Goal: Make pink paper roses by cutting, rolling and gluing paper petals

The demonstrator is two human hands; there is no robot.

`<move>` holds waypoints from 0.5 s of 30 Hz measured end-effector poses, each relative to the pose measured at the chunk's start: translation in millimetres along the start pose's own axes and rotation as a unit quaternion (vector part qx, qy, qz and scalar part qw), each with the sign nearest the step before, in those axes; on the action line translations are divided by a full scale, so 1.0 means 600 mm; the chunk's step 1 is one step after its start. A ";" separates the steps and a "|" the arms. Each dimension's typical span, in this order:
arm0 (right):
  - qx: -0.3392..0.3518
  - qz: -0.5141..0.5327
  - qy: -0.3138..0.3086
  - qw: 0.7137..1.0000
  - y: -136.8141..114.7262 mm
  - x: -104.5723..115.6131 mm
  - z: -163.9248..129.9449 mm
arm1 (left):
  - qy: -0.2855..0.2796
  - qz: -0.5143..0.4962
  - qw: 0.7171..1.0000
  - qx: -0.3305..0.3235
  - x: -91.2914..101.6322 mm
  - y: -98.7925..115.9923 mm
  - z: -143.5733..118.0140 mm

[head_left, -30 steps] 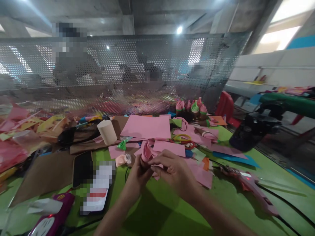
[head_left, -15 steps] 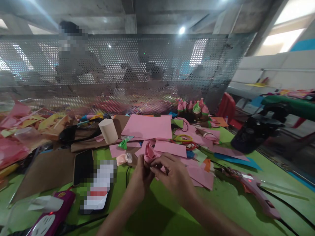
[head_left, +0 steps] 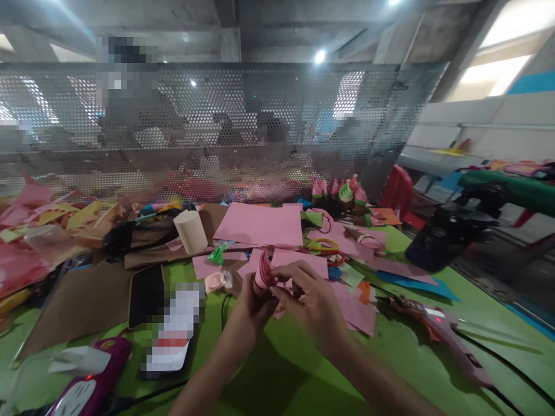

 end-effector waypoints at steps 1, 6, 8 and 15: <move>0.001 0.009 -0.006 1.000 0.003 -0.001 0.001 | -0.005 -0.001 1.000 0.011 -0.001 0.000 -0.002; -0.002 0.028 -0.045 0.999 0.015 -0.007 0.001 | 0.016 0.029 0.998 0.047 0.003 0.016 -0.013; -0.007 0.033 -0.066 0.997 0.015 -0.008 0.001 | 0.029 0.048 0.997 0.050 0.007 0.023 -0.016; -0.046 0.077 -0.097 0.991 0.010 -0.004 0.005 | 0.054 0.062 0.995 0.062 0.013 0.010 -0.015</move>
Point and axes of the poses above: each hand's wrist, its own z-axis towards the middle knuckle, its own x-axis out of the back of the hand, y = z × x, the point moved 5 cm from there along z, towards the middle knuckle, and after that the axes turned 10 degrees about x, right-handed, at the moved point
